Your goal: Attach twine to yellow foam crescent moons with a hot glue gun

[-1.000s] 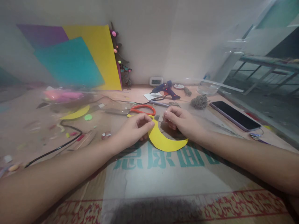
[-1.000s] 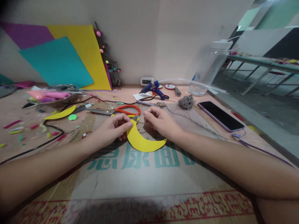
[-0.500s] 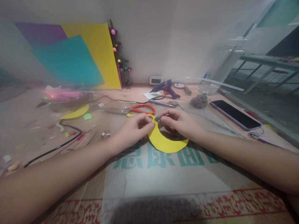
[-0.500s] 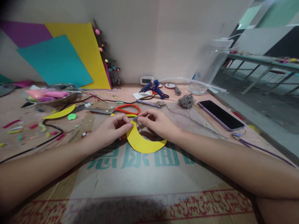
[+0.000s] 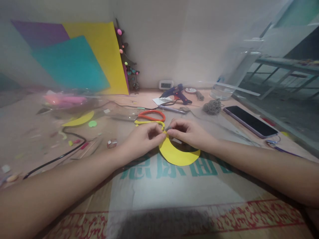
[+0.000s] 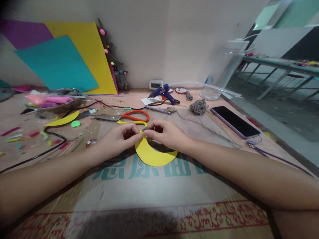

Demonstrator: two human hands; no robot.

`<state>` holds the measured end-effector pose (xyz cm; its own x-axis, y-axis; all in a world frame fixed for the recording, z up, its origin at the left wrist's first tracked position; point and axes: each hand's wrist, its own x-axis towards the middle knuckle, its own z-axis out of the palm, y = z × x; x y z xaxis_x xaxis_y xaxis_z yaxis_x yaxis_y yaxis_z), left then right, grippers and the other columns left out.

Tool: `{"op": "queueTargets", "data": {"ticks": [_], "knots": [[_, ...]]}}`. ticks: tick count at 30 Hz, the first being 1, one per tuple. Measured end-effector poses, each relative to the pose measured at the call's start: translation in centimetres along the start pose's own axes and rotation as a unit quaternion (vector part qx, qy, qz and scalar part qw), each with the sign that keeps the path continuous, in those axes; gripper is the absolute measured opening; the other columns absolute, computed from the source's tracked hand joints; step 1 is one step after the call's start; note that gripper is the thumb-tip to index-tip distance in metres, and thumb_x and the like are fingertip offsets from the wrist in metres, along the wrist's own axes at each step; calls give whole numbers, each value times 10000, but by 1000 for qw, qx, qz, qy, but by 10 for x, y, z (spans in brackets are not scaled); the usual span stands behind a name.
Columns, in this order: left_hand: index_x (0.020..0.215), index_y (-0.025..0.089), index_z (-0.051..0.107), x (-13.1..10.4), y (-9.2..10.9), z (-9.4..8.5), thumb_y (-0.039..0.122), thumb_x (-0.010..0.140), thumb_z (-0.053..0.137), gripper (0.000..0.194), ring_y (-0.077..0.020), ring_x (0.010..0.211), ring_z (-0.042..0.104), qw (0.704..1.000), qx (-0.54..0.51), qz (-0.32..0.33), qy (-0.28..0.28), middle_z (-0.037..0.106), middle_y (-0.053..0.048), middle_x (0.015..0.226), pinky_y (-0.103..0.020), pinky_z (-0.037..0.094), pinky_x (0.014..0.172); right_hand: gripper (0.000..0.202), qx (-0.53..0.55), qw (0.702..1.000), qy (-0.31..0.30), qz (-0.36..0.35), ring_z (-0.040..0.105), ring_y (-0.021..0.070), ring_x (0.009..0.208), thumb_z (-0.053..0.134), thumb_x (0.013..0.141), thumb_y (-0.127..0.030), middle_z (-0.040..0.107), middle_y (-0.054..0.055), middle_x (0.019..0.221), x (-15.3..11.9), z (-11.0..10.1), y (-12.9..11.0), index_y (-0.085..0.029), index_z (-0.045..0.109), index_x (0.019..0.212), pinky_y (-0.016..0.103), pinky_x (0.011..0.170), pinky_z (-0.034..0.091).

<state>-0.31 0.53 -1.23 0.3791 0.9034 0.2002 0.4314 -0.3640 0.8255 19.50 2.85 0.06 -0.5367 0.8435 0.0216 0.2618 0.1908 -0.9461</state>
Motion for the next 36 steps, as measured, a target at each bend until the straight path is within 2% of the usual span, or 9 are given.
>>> {"op": "queueTargets", "data": {"ticks": [7,16,25,28,31,33,36], "knots": [[758,167,574,-1,-1,0,350,884,570,223,-103,586,509,1000,-5,-6,4,569,18,672,-204,368,532,226,8,1000,-14,1,460,64,441,638,837,-386,535,-49,590,-1,0,-1,-174,570,799,190,387,353],[807,172,579,-1,-3,0,375,889,566,219,-97,561,511,998,-54,-23,7,557,27,662,-209,397,537,217,45,998,-1,33,411,59,358,626,846,-386,505,-70,505,1,-1,3,-185,568,789,184,323,303],[814,175,568,0,-5,2,382,878,582,217,-92,532,508,997,-77,-27,11,549,35,635,-209,401,520,138,38,999,10,23,430,61,371,637,823,-298,508,-82,508,4,0,6,-187,565,865,182,353,321],[812,175,560,0,-4,2,377,882,579,214,-87,535,509,996,-81,-29,9,550,36,645,-205,402,523,168,51,999,11,9,427,63,395,616,844,-331,534,-63,557,4,-2,8,-183,577,913,186,360,308],[809,175,558,0,-5,1,374,882,580,213,-83,532,505,996,-79,-31,11,548,38,649,-202,400,524,221,52,998,19,-2,389,63,405,587,875,-376,486,-74,545,4,-5,8,-182,589,980,183,367,292],[806,176,558,0,-5,1,374,881,581,213,-85,530,503,997,-76,-30,13,545,40,643,-203,399,524,261,53,998,28,-10,377,65,413,577,885,-423,448,-81,528,4,-6,7,-178,594,974,185,378,303],[805,176,568,0,-5,1,369,882,576,208,-94,538,507,997,-67,-28,8,554,36,637,-206,396,528,308,48,998,23,-13,412,66,439,625,847,-473,504,-58,578,4,-5,6,-173,593,907,191,390,323]]}}
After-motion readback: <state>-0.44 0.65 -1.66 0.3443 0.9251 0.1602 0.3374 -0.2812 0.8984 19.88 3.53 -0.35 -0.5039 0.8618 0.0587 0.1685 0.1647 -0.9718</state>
